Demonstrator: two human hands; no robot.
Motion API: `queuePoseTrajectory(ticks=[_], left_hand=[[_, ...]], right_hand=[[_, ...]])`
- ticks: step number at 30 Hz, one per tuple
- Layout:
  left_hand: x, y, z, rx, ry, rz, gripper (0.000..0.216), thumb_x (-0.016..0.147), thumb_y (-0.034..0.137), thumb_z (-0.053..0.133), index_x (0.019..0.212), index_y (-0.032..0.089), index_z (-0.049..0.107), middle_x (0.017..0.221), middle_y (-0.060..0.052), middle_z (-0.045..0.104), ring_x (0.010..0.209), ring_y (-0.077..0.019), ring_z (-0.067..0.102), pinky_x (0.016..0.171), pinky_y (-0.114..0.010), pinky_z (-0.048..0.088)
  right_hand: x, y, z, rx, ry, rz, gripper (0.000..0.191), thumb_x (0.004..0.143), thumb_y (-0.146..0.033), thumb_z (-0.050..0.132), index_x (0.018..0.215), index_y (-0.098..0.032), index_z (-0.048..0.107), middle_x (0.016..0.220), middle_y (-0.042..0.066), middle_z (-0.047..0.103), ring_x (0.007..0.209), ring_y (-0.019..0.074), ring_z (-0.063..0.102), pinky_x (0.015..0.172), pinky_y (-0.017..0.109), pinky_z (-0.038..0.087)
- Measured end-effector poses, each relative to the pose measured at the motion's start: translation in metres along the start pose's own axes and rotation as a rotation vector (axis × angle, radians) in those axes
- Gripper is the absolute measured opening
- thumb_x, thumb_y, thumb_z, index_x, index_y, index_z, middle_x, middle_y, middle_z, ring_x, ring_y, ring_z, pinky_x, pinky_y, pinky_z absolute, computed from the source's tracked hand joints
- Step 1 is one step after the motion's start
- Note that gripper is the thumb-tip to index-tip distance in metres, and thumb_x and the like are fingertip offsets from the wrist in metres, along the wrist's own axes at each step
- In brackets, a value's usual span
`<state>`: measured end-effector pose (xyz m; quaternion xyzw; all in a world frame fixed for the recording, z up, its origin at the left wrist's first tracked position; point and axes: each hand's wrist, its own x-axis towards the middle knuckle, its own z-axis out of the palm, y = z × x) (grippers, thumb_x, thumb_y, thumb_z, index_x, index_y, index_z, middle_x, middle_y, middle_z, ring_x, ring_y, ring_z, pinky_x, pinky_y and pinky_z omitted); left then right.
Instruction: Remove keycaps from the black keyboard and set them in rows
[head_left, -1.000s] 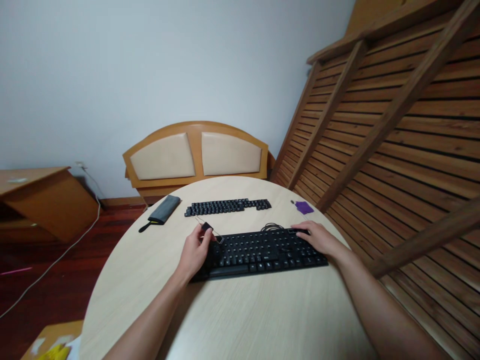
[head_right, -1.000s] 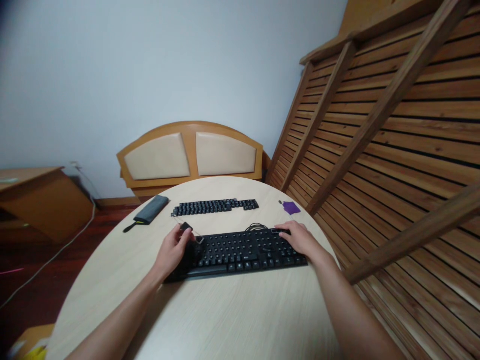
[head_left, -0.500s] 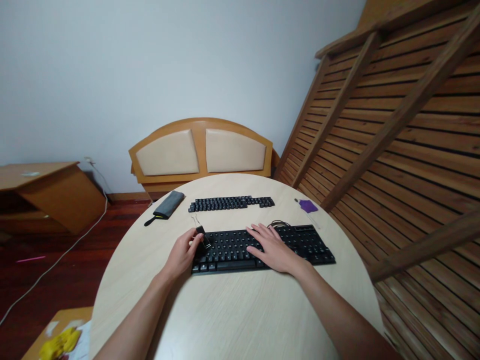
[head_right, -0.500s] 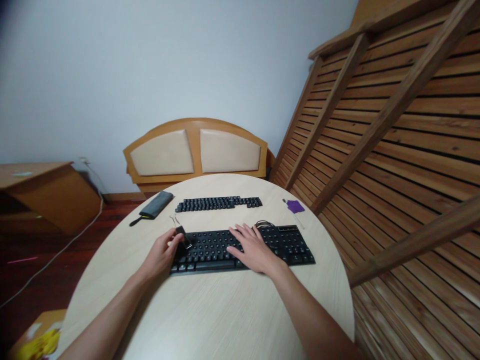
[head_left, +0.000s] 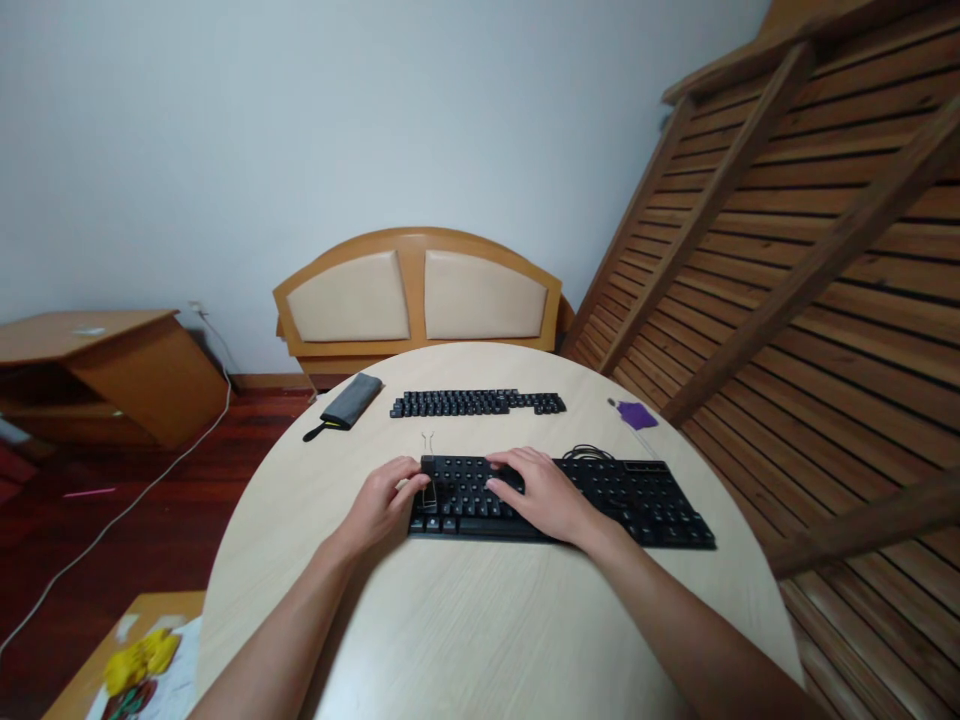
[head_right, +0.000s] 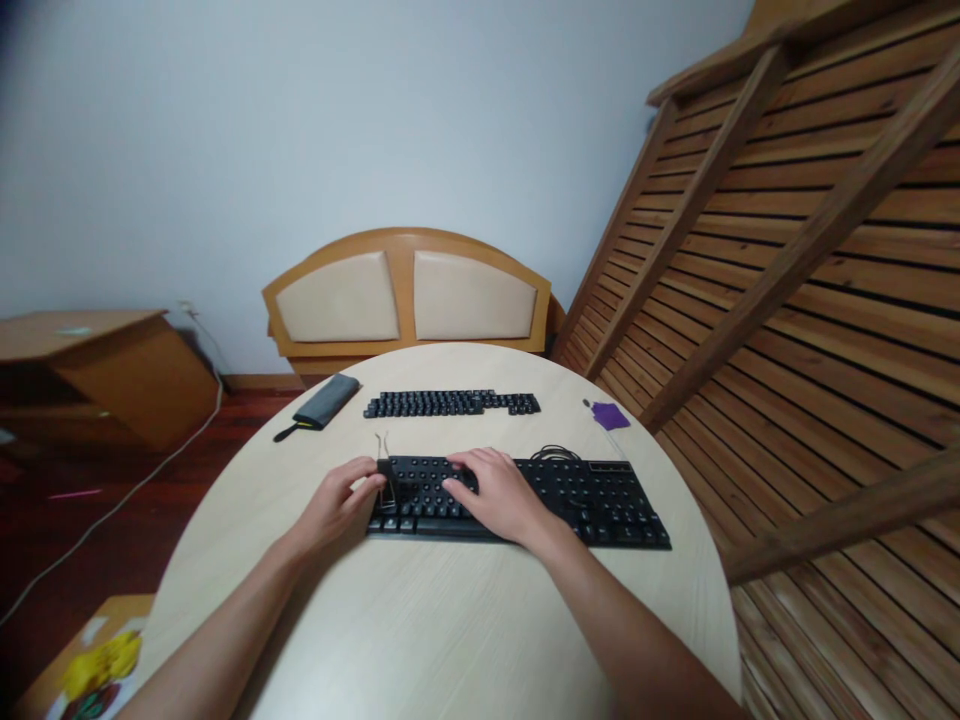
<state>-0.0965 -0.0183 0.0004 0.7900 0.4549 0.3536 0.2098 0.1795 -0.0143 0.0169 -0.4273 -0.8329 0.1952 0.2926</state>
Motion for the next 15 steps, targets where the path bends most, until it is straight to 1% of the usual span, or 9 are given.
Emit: queuePoseTrajectory(ticks=[3, 4, 6, 8, 10, 13, 15], left_hand=[[-0.001, 0.001, 0.001, -0.004, -0.043, 0.072, 0.029, 0.097, 0.031, 0.049, 0.074, 0.017, 0.062, 0.073, -0.003, 0.060, 0.072, -0.0161, 0.054, 0.068, -0.027, 0.041], [-0.001, 0.001, 0.002, -0.008, -0.051, 0.079, 0.028, 0.097, 0.030, 0.050, 0.076, 0.017, 0.063, 0.074, -0.003, 0.061, 0.072, -0.0161, 0.055, 0.069, -0.027, 0.042], [-0.002, 0.000, 0.002, -0.017, -0.048, 0.065, 0.026, 0.096, 0.031, 0.051, 0.080, 0.017, 0.066, 0.075, -0.003, 0.063, 0.073, -0.0161, 0.056, 0.069, -0.027, 0.042], [-0.002, -0.003, 0.000, -0.026, -0.042, 0.032, 0.022, 0.094, 0.032, 0.055, 0.084, 0.017, 0.068, 0.078, -0.004, 0.066, 0.076, -0.0166, 0.059, 0.072, -0.027, 0.044], [-0.002, -0.007, -0.005, -0.026, -0.067, 0.004, 0.018, 0.090, 0.034, 0.063, 0.088, 0.017, 0.069, 0.086, -0.005, 0.069, 0.082, -0.0180, 0.061, 0.077, -0.029, 0.046], [-0.001, -0.012, -0.015, -0.013, -0.180, -0.001, 0.020, 0.081, 0.036, 0.072, 0.092, 0.019, 0.071, 0.093, -0.006, 0.070, 0.090, -0.0204, 0.062, 0.084, -0.032, 0.047], [0.000, -0.014, -0.021, -0.009, -0.256, 0.001, 0.018, 0.079, 0.034, 0.075, 0.089, 0.020, 0.072, 0.095, -0.006, 0.070, 0.094, -0.0212, 0.061, 0.087, -0.033, 0.047]], right_hand=[[0.030, -0.029, 0.014, 0.230, -0.067, -0.049, 0.040, 0.088, -0.037, 0.064, 0.125, -0.022, 0.058, 0.099, 0.004, 0.069, 0.085, 0.0167, 0.064, 0.080, 0.030, 0.051], [0.038, -0.035, 0.020, 0.292, -0.096, -0.072, 0.039, 0.087, -0.037, 0.065, 0.123, -0.021, 0.059, 0.097, 0.003, 0.069, 0.079, 0.0151, 0.064, 0.074, 0.028, 0.051], [0.051, -0.041, 0.033, 0.369, -0.105, -0.112, 0.020, 0.090, -0.034, 0.061, 0.104, -0.020, 0.065, 0.090, 0.002, 0.069, 0.074, 0.0136, 0.063, 0.070, 0.026, 0.050], [0.058, -0.039, 0.045, 0.438, -0.062, -0.106, 0.015, 0.092, -0.032, 0.058, 0.092, -0.019, 0.064, 0.084, 0.001, 0.068, 0.073, 0.0135, 0.063, 0.069, 0.025, 0.049], [0.059, -0.032, 0.057, 0.539, 0.000, -0.045, 0.016, 0.093, -0.034, 0.056, 0.090, -0.018, 0.061, 0.081, 0.001, 0.065, 0.071, 0.0135, 0.063, 0.066, 0.024, 0.050], [0.055, -0.019, 0.070, 0.725, 0.066, 0.085, 0.019, 0.094, -0.038, 0.052, 0.092, -0.019, 0.053, 0.080, -0.001, 0.061, 0.064, 0.0127, 0.066, 0.058, 0.024, 0.052], [0.053, -0.014, 0.076, 0.786, 0.084, 0.132, 0.021, 0.095, -0.040, 0.051, 0.092, -0.020, 0.050, 0.078, -0.002, 0.060, 0.061, 0.0127, 0.067, 0.056, 0.023, 0.052]])
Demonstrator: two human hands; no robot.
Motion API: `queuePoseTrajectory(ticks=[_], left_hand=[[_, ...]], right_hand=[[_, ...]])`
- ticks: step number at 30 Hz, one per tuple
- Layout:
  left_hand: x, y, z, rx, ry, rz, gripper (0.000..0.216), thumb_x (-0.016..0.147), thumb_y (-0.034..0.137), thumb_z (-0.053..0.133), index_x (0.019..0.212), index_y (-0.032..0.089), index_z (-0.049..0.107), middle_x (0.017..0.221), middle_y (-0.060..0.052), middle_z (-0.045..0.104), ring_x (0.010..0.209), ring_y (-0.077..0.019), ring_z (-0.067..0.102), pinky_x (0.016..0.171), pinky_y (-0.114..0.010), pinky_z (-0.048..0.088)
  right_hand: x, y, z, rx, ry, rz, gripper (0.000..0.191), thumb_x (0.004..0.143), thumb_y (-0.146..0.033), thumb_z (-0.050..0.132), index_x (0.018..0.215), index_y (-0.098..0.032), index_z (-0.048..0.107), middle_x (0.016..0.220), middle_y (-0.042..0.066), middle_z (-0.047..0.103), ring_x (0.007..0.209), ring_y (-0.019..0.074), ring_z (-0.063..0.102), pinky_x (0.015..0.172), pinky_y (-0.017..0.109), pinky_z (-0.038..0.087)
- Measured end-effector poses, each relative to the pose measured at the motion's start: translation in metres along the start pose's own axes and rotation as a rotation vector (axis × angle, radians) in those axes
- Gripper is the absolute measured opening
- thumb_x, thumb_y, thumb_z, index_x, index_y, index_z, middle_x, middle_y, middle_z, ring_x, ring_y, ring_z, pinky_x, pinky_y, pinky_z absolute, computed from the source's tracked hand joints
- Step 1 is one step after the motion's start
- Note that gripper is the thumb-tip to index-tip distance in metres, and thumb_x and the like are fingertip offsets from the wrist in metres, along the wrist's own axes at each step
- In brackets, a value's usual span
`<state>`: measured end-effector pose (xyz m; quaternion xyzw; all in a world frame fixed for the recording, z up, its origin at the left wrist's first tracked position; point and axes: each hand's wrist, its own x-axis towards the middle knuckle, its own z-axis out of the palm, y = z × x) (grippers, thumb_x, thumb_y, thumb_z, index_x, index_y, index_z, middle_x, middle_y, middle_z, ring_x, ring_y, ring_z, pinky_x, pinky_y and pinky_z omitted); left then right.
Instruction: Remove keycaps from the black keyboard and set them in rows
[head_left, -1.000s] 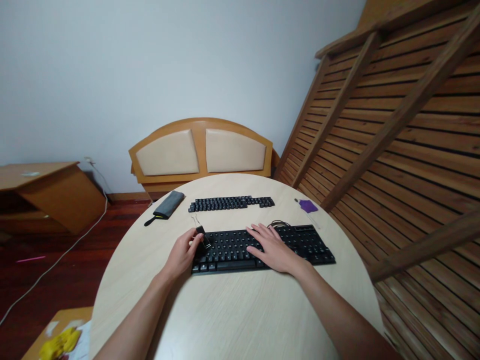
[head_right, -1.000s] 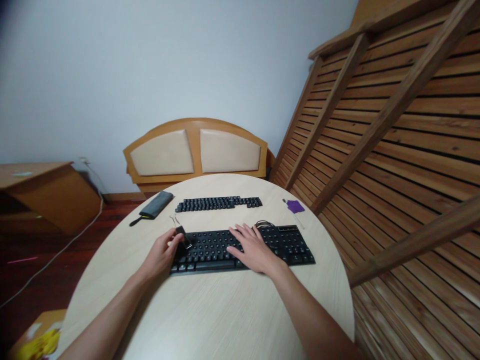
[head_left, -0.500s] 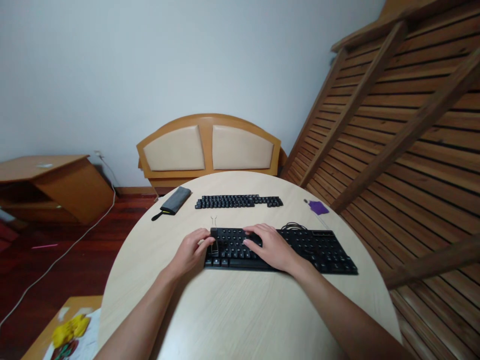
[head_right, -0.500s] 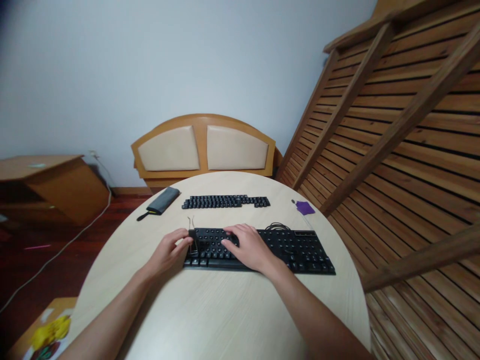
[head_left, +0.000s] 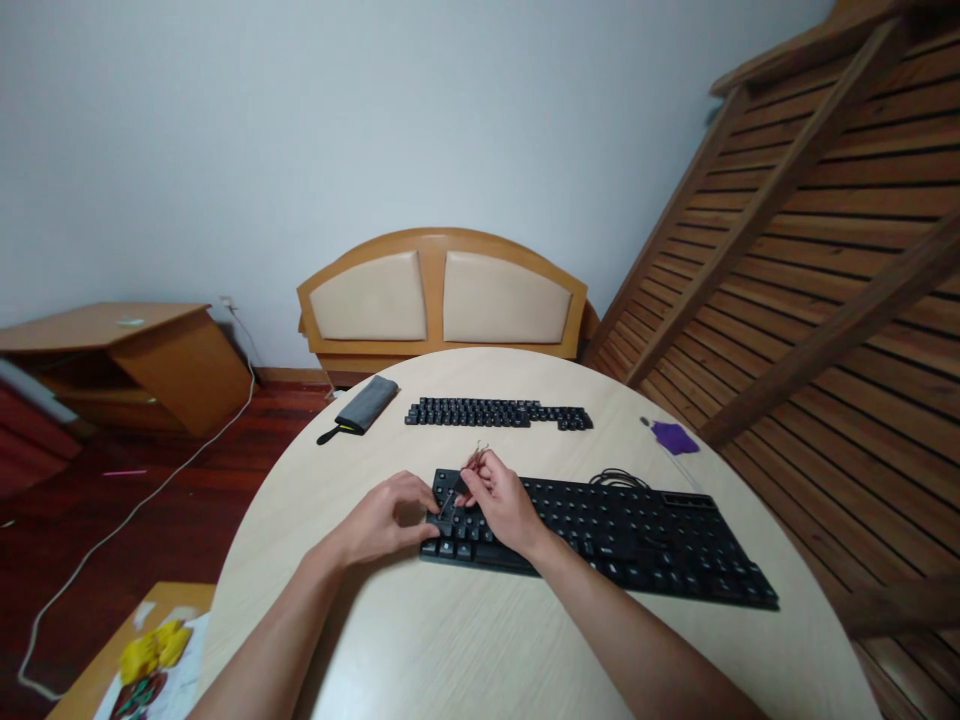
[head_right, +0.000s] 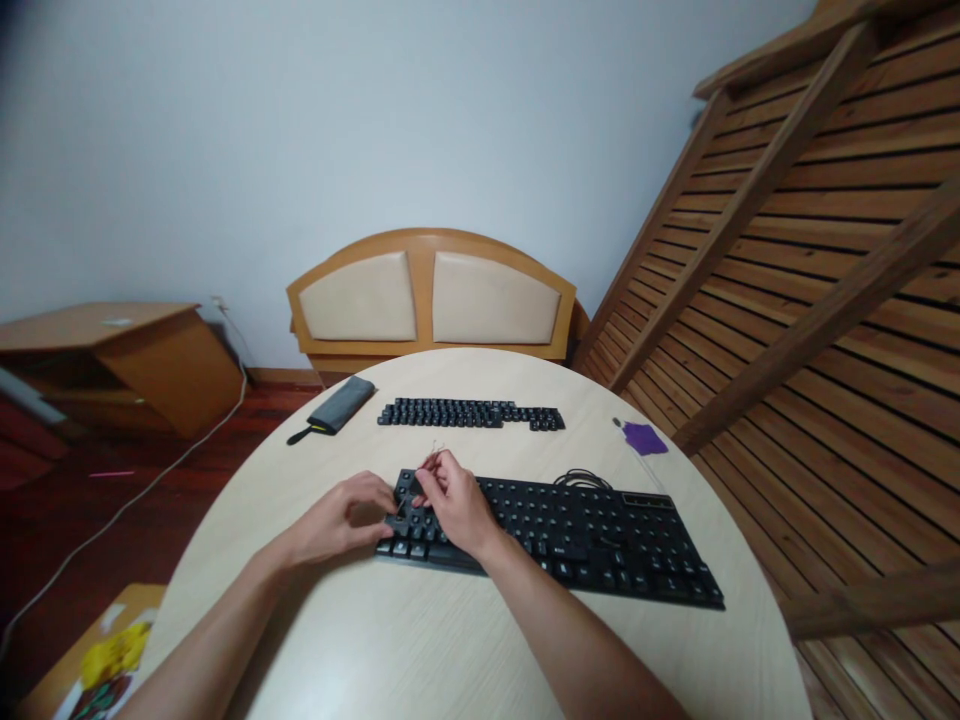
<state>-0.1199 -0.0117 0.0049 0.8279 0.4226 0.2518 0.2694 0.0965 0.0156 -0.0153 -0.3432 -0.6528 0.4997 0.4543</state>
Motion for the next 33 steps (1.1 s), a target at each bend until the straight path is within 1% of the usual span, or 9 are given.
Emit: queuePoseTrajectory(ticks=[3, 7, 11, 20, 26, 30, 33], left_hand=[[-0.001, 0.000, -0.004, -0.010, -0.063, -0.022, 0.013, 0.076, 0.030, 0.076, 0.084, 0.020, 0.072, 0.097, -0.005, 0.069, 0.097, -0.0210, 0.061, 0.089, -0.033, 0.047], [-0.002, 0.001, -0.004, -0.025, -0.089, -0.070, 0.010, 0.077, 0.028, 0.076, 0.083, 0.020, 0.074, 0.097, -0.005, 0.069, 0.098, -0.0206, 0.060, 0.090, -0.033, 0.047], [-0.002, 0.000, -0.004, -0.037, -0.087, -0.092, 0.009, 0.077, 0.026, 0.075, 0.082, 0.019, 0.072, 0.100, -0.005, 0.068, 0.099, -0.0203, 0.060, 0.091, -0.032, 0.046], [-0.003, -0.006, -0.005, -0.048, -0.047, -0.070, 0.017, 0.076, 0.030, 0.077, 0.085, 0.019, 0.067, 0.111, -0.006, 0.062, 0.106, -0.0219, 0.057, 0.096, -0.035, 0.045], [-0.003, -0.007, -0.005, -0.054, -0.045, -0.060, 0.019, 0.076, 0.031, 0.077, 0.086, 0.019, 0.066, 0.111, -0.006, 0.062, 0.107, -0.0220, 0.057, 0.096, -0.034, 0.045], [-0.002, -0.003, -0.006, -0.064, -0.050, -0.063, 0.018, 0.077, 0.031, 0.076, 0.083, 0.018, 0.065, 0.109, -0.006, 0.062, 0.106, -0.0222, 0.057, 0.095, -0.034, 0.045], [-0.002, 0.001, -0.007, -0.055, -0.060, -0.072, 0.017, 0.076, 0.030, 0.075, 0.082, 0.018, 0.065, 0.106, -0.005, 0.062, 0.102, -0.0220, 0.058, 0.093, -0.033, 0.046]], right_hand=[[-0.001, 0.005, 0.001, 0.025, -0.007, 0.020, 0.021, 0.094, -0.040, 0.053, 0.093, -0.020, 0.048, 0.079, -0.002, 0.061, 0.062, 0.0126, 0.068, 0.055, 0.022, 0.053], [-0.002, 0.006, 0.003, 0.015, -0.078, 0.018, 0.018, 0.091, -0.035, 0.058, 0.096, -0.021, 0.047, 0.080, -0.002, 0.061, 0.065, 0.0128, 0.069, 0.059, 0.023, 0.054], [-0.004, 0.006, 0.003, -0.013, -0.143, -0.016, 0.019, 0.090, -0.031, 0.061, 0.099, -0.022, 0.048, 0.083, -0.002, 0.061, 0.069, 0.0136, 0.069, 0.061, 0.024, 0.055], [-0.006, -0.001, 0.001, -0.136, -0.193, -0.111, 0.012, 0.093, -0.028, 0.057, 0.101, -0.023, 0.050, 0.090, 0.000, 0.064, 0.080, 0.0143, 0.068, 0.072, 0.025, 0.054], [-0.004, -0.013, 0.002, -0.277, -0.268, -0.157, 0.015, 0.092, -0.026, 0.060, 0.105, -0.022, 0.054, 0.093, 0.000, 0.069, 0.081, 0.0149, 0.069, 0.075, 0.026, 0.052], [-0.003, -0.019, 0.007, -0.323, -0.330, -0.192, 0.012, 0.093, -0.023, 0.057, 0.104, -0.022, 0.062, 0.101, 0.003, 0.071, 0.088, 0.0165, 0.068, 0.080, 0.027, 0.051], [-0.004, -0.018, 0.009, -0.325, -0.329, -0.253, 0.013, 0.094, -0.022, 0.056, 0.102, -0.021, 0.067, 0.104, 0.004, 0.072, 0.097, 0.0178, 0.067, 0.086, 0.029, 0.050]])
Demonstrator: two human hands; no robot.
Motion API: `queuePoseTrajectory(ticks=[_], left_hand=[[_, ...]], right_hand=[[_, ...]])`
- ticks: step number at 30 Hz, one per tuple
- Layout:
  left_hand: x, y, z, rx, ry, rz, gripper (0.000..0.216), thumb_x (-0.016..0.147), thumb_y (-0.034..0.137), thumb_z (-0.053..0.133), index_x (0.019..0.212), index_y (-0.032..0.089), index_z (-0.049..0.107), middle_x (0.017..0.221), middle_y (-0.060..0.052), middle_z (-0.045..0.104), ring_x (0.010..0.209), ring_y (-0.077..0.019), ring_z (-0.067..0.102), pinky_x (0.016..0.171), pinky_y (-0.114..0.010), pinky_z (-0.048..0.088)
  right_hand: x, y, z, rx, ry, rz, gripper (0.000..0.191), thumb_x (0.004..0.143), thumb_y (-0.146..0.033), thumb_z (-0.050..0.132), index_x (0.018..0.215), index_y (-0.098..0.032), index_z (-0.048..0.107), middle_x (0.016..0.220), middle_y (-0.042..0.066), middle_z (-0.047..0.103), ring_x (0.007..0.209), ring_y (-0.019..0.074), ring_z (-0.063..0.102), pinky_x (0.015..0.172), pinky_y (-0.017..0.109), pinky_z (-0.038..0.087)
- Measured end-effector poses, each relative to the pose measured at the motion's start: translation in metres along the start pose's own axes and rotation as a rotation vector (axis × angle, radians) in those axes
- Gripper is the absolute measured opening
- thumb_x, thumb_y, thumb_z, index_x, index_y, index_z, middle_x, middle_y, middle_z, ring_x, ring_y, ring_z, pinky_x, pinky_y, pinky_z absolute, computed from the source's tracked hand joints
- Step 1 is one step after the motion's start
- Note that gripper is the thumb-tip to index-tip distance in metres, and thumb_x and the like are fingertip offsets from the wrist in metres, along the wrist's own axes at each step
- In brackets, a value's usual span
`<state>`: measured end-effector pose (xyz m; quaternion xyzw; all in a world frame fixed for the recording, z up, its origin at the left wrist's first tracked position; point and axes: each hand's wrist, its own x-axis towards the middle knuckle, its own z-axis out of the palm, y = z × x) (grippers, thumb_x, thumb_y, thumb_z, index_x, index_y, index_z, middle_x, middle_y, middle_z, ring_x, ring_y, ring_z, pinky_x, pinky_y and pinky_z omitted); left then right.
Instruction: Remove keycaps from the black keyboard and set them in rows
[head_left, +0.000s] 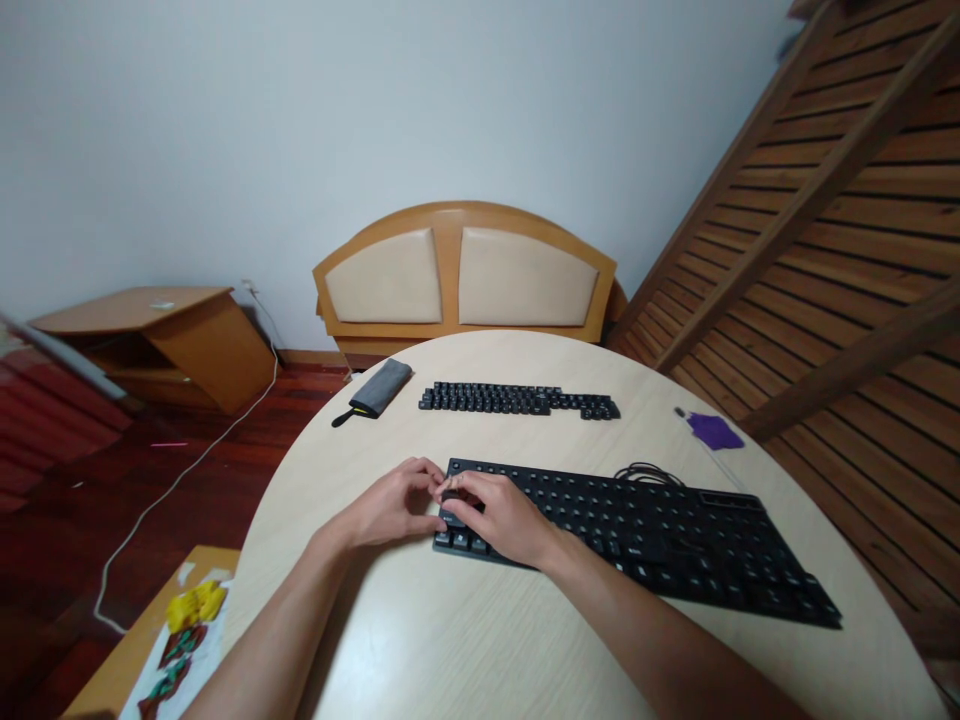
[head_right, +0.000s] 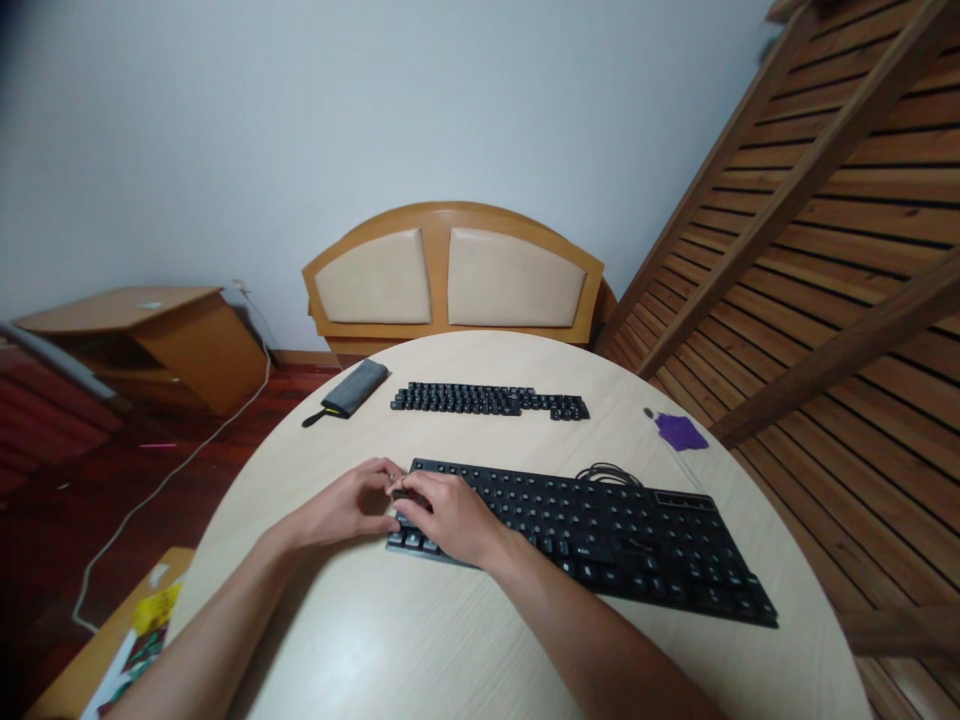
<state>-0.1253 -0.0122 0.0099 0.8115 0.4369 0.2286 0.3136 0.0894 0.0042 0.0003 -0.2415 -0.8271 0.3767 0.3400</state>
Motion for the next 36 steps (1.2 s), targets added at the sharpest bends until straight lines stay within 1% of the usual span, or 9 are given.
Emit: queuePoseTrajectory(ticks=[2, 7, 12, 15, 17, 21, 25, 31, 36], left_hand=[[0.000, 0.001, 0.000, 0.007, -0.005, -0.007, 0.017, 0.076, 0.031, 0.075, 0.081, 0.018, 0.065, 0.105, -0.006, 0.062, 0.102, -0.0223, 0.058, 0.093, -0.034, 0.047], [-0.001, 0.000, 0.000, 0.000, -0.019, -0.009, 0.017, 0.078, 0.033, 0.073, 0.083, 0.018, 0.067, 0.107, -0.006, 0.061, 0.103, -0.0221, 0.058, 0.093, -0.034, 0.047], [-0.001, 0.001, 0.000, 0.010, -0.019, -0.017, 0.014, 0.079, 0.031, 0.072, 0.083, 0.018, 0.068, 0.107, -0.006, 0.061, 0.103, -0.0215, 0.058, 0.093, -0.034, 0.047], [-0.002, 0.002, 0.000, 0.021, -0.039, -0.009, 0.016, 0.082, 0.034, 0.070, 0.085, 0.019, 0.071, 0.107, -0.006, 0.061, 0.101, -0.0208, 0.058, 0.092, -0.033, 0.047], [-0.002, 0.002, 0.000, 0.018, -0.049, -0.007, 0.017, 0.083, 0.036, 0.069, 0.085, 0.019, 0.072, 0.106, -0.007, 0.061, 0.100, -0.0205, 0.058, 0.092, -0.033, 0.048], [-0.003, 0.001, 0.000, 0.011, -0.053, -0.003, 0.015, 0.081, 0.034, 0.071, 0.083, 0.019, 0.072, 0.113, -0.008, 0.061, 0.107, -0.0229, 0.056, 0.097, -0.035, 0.046], [-0.003, 0.000, 0.002, 0.012, -0.065, -0.008, 0.012, 0.083, 0.032, 0.069, 0.084, 0.019, 0.071, 0.119, -0.009, 0.060, 0.113, -0.0238, 0.054, 0.100, -0.036, 0.044], [-0.004, -0.001, 0.004, -0.043, -0.068, -0.036, 0.014, 0.086, 0.033, 0.066, 0.090, 0.020, 0.072, 0.119, -0.008, 0.060, 0.112, -0.0227, 0.055, 0.101, -0.035, 0.044], [-0.002, 0.003, 0.003, -0.068, -0.079, -0.048, 0.015, 0.087, 0.033, 0.065, 0.086, 0.019, 0.071, 0.117, -0.007, 0.061, 0.109, -0.0214, 0.057, 0.099, -0.033, 0.044]], right_hand=[[-0.001, 0.001, 0.001, 0.000, 0.003, -0.038, 0.015, 0.094, -0.022, 0.057, 0.103, -0.021, 0.068, 0.103, 0.004, 0.072, 0.097, 0.0176, 0.067, 0.088, 0.030, 0.050], [-0.002, 0.004, 0.002, -0.021, -0.052, -0.077, 0.017, 0.092, -0.022, 0.061, 0.106, -0.022, 0.070, 0.099, 0.004, 0.073, 0.091, 0.0171, 0.068, 0.083, 0.028, 0.051], [0.000, 0.006, 0.003, -0.013, -0.055, -0.015, 0.018, 0.093, -0.021, 0.058, 0.106, -0.021, 0.070, 0.103, 0.004, 0.074, 0.097, 0.0177, 0.068, 0.088, 0.029, 0.049], [-0.001, 0.008, 0.004, -0.036, -0.090, 0.012, 0.014, 0.092, -0.023, 0.061, 0.102, -0.021, 0.071, 0.097, 0.003, 0.074, 0.088, 0.0175, 0.069, 0.080, 0.027, 0.050], [-0.001, 0.008, 0.004, -0.058, -0.099, 0.014, 0.013, 0.092, -0.024, 0.060, 0.100, -0.021, 0.071, 0.096, 0.003, 0.074, 0.087, 0.0178, 0.069, 0.078, 0.026, 0.050], [-0.001, 0.007, 0.004, -0.088, -0.083, 0.010, 0.018, 0.096, -0.022, 0.053, 0.101, -0.021, 0.070, 0.100, 0.005, 0.073, 0.093, 0.0190, 0.068, 0.085, 0.028, 0.048], [-0.001, 0.007, 0.004, -0.106, -0.066, 0.033, 0.018, 0.096, -0.023, 0.052, 0.096, -0.020, 0.070, 0.097, 0.005, 0.072, 0.087, 0.0184, 0.068, 0.079, 0.026, 0.048], [-0.001, 0.013, 0.006, -0.137, -0.033, 0.063, 0.019, 0.096, -0.024, 0.053, 0.087, -0.019, 0.069, 0.089, 0.005, 0.073, 0.075, 0.0169, 0.067, 0.067, 0.024, 0.046], [0.000, 0.013, 0.005, -0.129, -0.028, 0.059, 0.019, 0.095, -0.021, 0.053, 0.085, -0.019, 0.069, 0.090, 0.005, 0.073, 0.075, 0.0170, 0.068, 0.067, 0.024, 0.045]])
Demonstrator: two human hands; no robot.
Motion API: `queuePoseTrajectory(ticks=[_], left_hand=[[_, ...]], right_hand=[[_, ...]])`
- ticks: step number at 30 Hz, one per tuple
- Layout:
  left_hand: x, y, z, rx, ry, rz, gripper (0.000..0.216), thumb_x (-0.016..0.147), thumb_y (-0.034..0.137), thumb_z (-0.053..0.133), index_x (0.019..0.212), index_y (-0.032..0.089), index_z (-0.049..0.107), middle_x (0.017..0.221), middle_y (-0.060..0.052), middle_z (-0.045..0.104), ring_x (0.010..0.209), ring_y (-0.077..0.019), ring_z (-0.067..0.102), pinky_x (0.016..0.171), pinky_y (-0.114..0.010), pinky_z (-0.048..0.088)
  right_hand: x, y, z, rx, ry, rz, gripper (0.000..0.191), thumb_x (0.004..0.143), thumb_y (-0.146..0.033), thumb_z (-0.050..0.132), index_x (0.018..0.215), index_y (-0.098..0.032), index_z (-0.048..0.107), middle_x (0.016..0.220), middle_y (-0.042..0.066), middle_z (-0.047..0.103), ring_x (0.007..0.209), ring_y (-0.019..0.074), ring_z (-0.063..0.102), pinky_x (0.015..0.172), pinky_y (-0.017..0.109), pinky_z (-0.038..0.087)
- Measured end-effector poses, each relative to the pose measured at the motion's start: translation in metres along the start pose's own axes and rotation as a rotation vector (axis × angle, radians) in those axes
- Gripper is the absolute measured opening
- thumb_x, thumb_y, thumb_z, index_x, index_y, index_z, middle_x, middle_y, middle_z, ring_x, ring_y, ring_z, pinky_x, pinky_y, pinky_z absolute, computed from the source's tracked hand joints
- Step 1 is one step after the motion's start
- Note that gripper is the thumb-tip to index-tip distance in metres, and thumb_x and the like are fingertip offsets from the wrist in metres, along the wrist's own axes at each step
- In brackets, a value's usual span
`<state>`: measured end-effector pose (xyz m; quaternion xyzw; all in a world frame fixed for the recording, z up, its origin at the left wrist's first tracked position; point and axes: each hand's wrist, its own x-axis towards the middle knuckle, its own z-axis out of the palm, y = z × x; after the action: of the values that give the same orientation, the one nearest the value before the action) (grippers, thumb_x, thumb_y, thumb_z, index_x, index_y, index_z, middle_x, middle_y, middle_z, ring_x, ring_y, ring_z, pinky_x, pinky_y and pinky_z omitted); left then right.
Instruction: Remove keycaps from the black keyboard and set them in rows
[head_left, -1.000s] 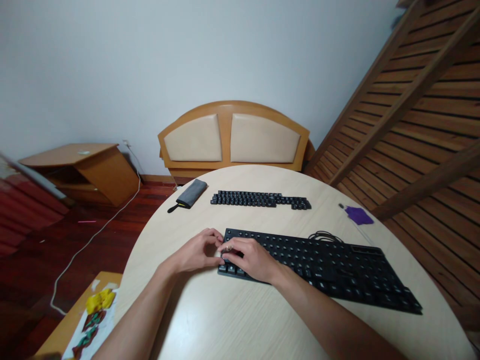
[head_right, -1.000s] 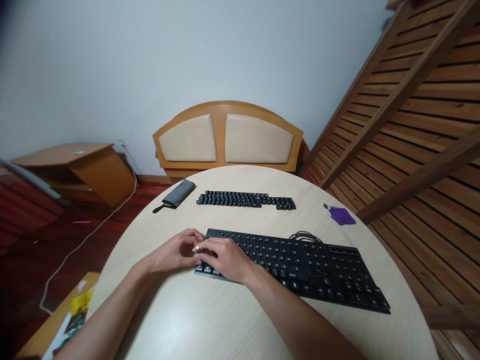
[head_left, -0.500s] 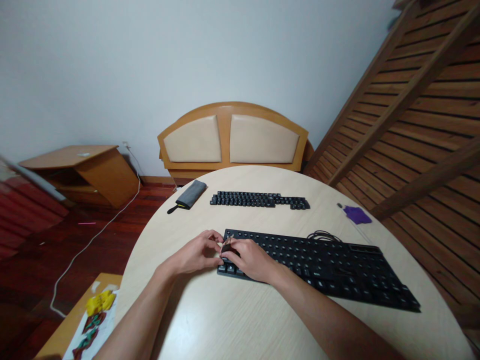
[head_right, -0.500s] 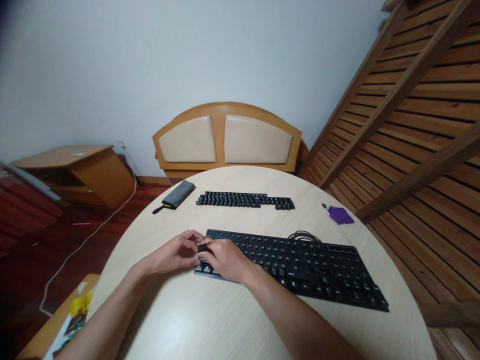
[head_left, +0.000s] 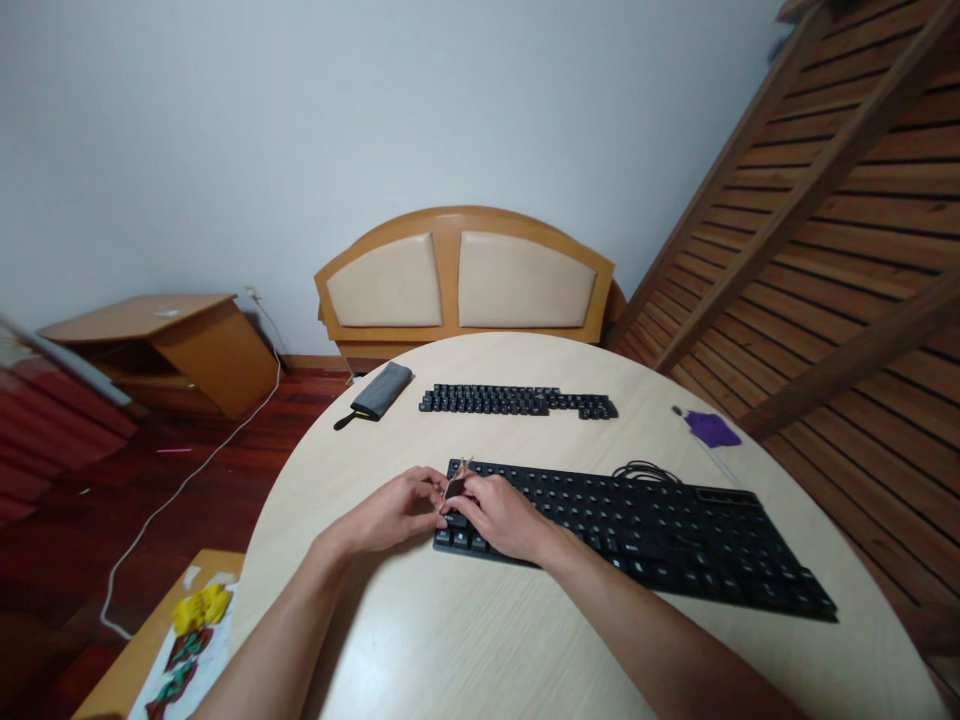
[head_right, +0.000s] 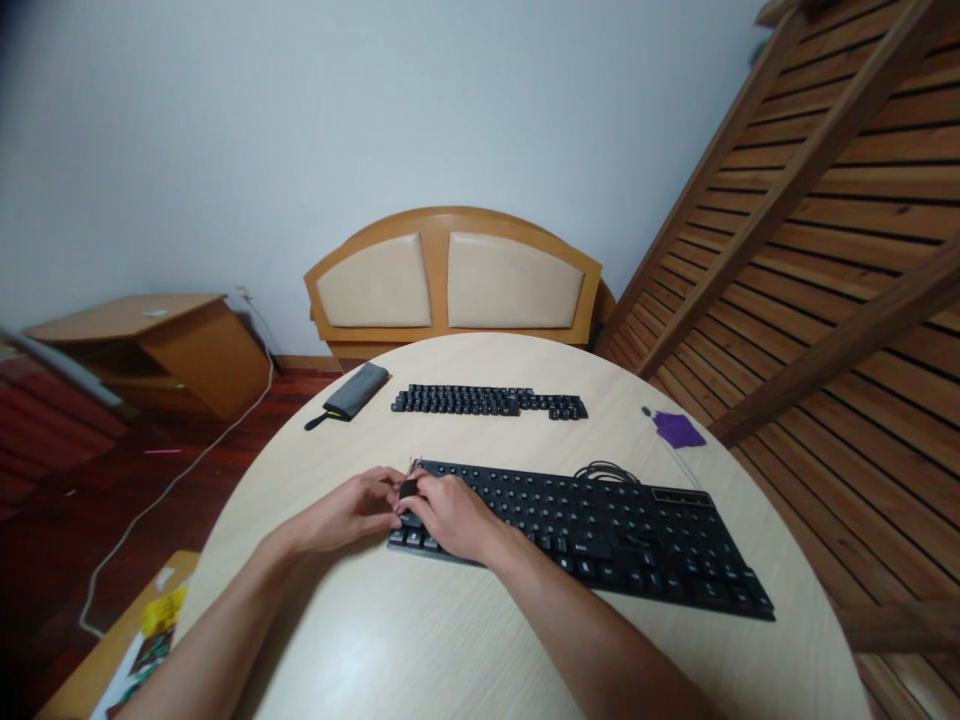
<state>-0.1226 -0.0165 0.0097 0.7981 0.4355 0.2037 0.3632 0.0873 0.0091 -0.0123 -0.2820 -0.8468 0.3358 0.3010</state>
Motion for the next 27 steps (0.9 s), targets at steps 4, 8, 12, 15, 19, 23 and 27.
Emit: queuePoseTrajectory(ticks=[4, 8, 12, 15, 19, 23, 27], left_hand=[[0.000, 0.005, -0.001, -0.004, 0.001, 0.001, 0.017, 0.089, 0.034, 0.063, 0.086, 0.019, 0.069, 0.113, -0.007, 0.063, 0.105, -0.0209, 0.059, 0.098, -0.034, 0.045], [0.000, 0.002, -0.001, -0.003, 0.024, 0.007, 0.019, 0.090, 0.035, 0.061, 0.087, 0.018, 0.069, 0.113, -0.008, 0.065, 0.104, -0.0218, 0.060, 0.097, -0.035, 0.045], [0.004, -0.006, 0.003, -0.026, 0.094, 0.017, 0.017, 0.088, 0.033, 0.063, 0.093, 0.018, 0.068, 0.104, -0.008, 0.068, 0.100, -0.0217, 0.061, 0.094, -0.034, 0.046], [0.008, -0.010, 0.008, -0.060, 0.129, 0.009, 0.018, 0.086, 0.030, 0.065, 0.098, 0.017, 0.067, 0.101, -0.008, 0.067, 0.097, -0.0213, 0.061, 0.091, -0.034, 0.047], [0.009, -0.012, 0.013, -0.152, 0.147, -0.022, 0.026, 0.083, 0.029, 0.068, 0.106, 0.016, 0.062, 0.101, -0.007, 0.065, 0.093, -0.0195, 0.060, 0.086, -0.033, 0.048], [0.008, -0.014, 0.013, -0.213, 0.167, -0.036, 0.052, 0.081, 0.029, 0.072, 0.126, 0.018, 0.051, 0.102, -0.006, 0.064, 0.095, -0.0187, 0.060, 0.087, -0.033, 0.047], [0.007, -0.012, 0.010, -0.102, 0.119, 0.025, 0.031, 0.083, 0.032, 0.071, 0.110, 0.019, 0.065, 0.107, -0.008, 0.063, 0.100, -0.0207, 0.058, 0.093, -0.035, 0.045]], right_hand=[[0.001, -0.001, -0.001, 0.117, 0.013, 0.033, 0.018, 0.096, -0.019, 0.050, 0.091, -0.018, 0.066, 0.092, 0.005, 0.074, 0.081, 0.0180, 0.070, 0.069, 0.024, 0.048], [0.000, 0.000, 0.001, 0.217, 0.052, 0.064, 0.017, 0.097, -0.022, 0.049, 0.094, -0.018, 0.066, 0.089, 0.005, 0.074, 0.078, 0.0181, 0.070, 0.070, 0.026, 0.050], [0.000, -0.001, 0.002, 0.251, 0.095, 0.090, 0.021, 0.096, -0.030, 0.053, 0.089, -0.019, 0.069, 0.090, 0.004, 0.072, 0.079, 0.0179, 0.069, 0.071, 0.026, 0.052], [0.001, -0.001, 0.002, 0.247, 0.152, 0.102, 0.021, 0.094, -0.034, 0.056, 0.087, -0.019, 0.070, 0.086, 0.004, 0.070, 0.080, 0.0179, 0.067, 0.072, 0.026, 0.053], [0.003, 0.007, 0.004, 0.244, 0.240, 0.130, 0.021, 0.093, -0.036, 0.057, 0.086, -0.019, 0.068, 0.086, 0.005, 0.069, 0.082, 0.0191, 0.068, 0.071, 0.027, 0.054], [0.004, 0.020, 0.007, 0.291, 0.419, 0.258, 0.020, 0.092, -0.038, 0.057, 0.089, -0.019, 0.061, 0.084, 0.006, 0.071, 0.076, 0.0200, 0.069, 0.070, 0.030, 0.056], [0.006, 0.023, 0.004, 0.327, 0.506, 0.284, 0.019, 0.093, -0.038, 0.054, 0.090, -0.019, 0.056, 0.089, 0.008, 0.071, 0.073, 0.0182, 0.069, 0.069, 0.030, 0.056]])
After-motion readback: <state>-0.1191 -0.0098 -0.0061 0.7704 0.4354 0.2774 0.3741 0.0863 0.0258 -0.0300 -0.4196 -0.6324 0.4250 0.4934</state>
